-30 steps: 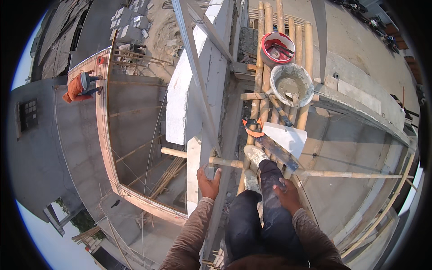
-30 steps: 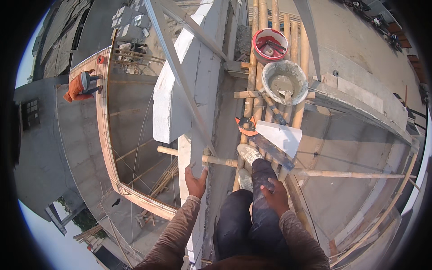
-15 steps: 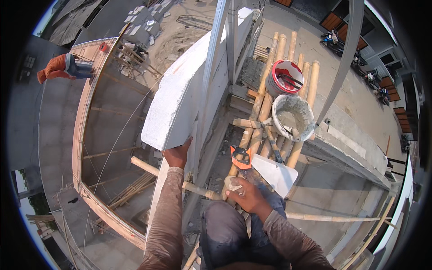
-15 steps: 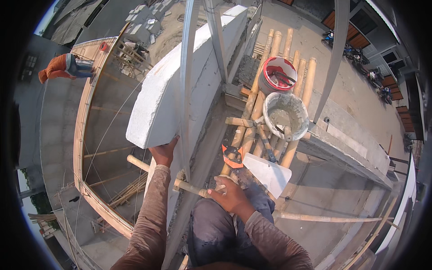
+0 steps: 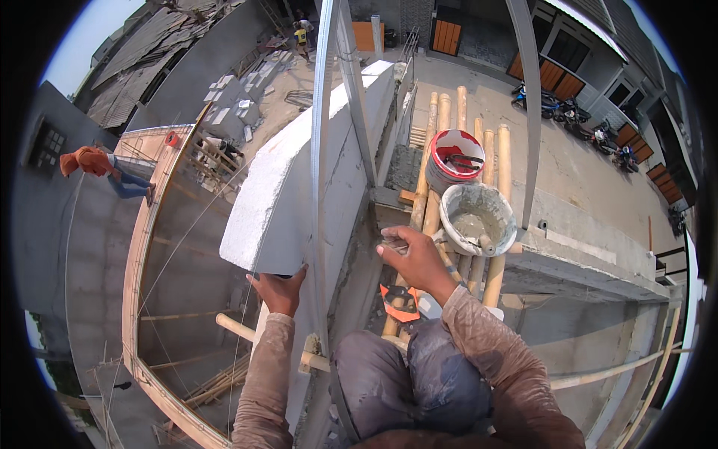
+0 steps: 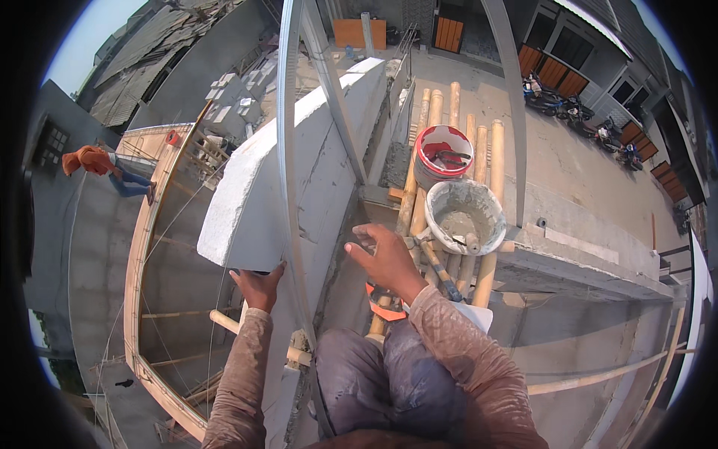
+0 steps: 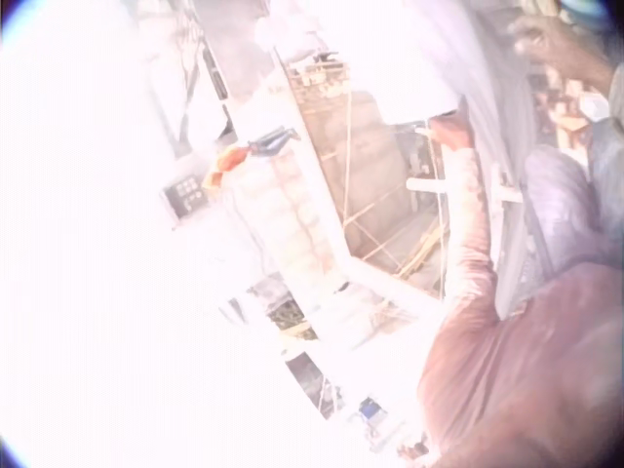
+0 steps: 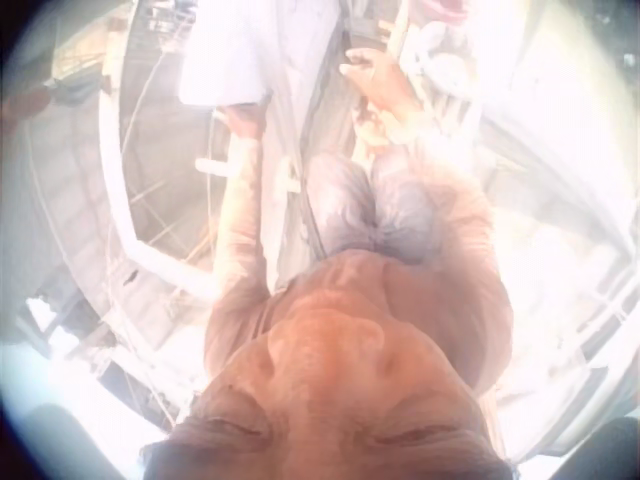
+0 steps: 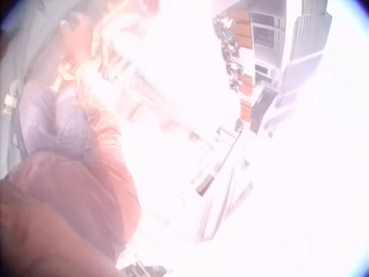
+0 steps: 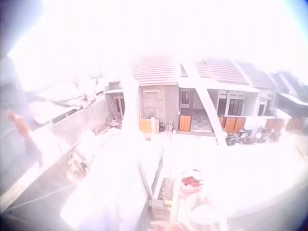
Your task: The person applies mortar to the top of a wall using a trowel and places a large white block onto the mortar.
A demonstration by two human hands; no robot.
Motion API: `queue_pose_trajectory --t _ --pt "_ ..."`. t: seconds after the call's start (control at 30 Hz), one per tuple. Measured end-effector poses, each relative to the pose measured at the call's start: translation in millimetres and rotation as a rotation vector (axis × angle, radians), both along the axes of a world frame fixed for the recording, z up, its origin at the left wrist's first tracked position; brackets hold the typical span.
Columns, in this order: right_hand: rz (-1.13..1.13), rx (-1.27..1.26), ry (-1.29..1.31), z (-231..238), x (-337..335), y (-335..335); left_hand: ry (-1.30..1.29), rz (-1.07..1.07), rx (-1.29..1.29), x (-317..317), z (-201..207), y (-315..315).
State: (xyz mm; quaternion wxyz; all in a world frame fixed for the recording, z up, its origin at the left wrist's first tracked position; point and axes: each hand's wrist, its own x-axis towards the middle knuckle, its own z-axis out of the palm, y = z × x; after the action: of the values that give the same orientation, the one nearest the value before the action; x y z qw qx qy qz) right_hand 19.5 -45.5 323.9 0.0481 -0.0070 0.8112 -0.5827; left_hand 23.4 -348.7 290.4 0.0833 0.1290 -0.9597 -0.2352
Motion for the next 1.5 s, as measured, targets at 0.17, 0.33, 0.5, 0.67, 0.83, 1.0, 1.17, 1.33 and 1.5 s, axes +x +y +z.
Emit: queue_pose_trajectory --t 0.17,0.33,0.5,0.67,0.83,1.0,1.17,1.33,1.5 --pt "0.067 0.417 0.649 20 -158 12 -0.043 -0.006 0.03 -6 -5 8" --pt "0.148 0.36 0.775 44 -218 -37 -0.006 0.024 -0.008 -2 -7 -4" --pt "0.155 0.187 0.766 31 -249 -58 0.007 -0.002 0.015 -2 -18 0" --pt "0.404 0.222 0.494 43 -279 -77 0.057 -0.023 0.047 -3 -15 3" --pt "0.262 0.149 0.561 39 -270 -87 0.117 -0.013 0.161 -3 -5 4" --pt "0.169 0.147 0.618 29 -276 -84 0.139 -0.003 0.2 -4 -9 12" --pt "0.243 0.21 0.522 43 -269 -96 0.139 -0.054 0.079 -4 0 1" --pt "0.267 0.191 0.47 42 -279 -76 0.212 -0.042 0.082 -7 -8 10" --pt "0.313 0.143 0.49 42 -280 -87 0.201 -0.027 0.04 -4 -4 6"
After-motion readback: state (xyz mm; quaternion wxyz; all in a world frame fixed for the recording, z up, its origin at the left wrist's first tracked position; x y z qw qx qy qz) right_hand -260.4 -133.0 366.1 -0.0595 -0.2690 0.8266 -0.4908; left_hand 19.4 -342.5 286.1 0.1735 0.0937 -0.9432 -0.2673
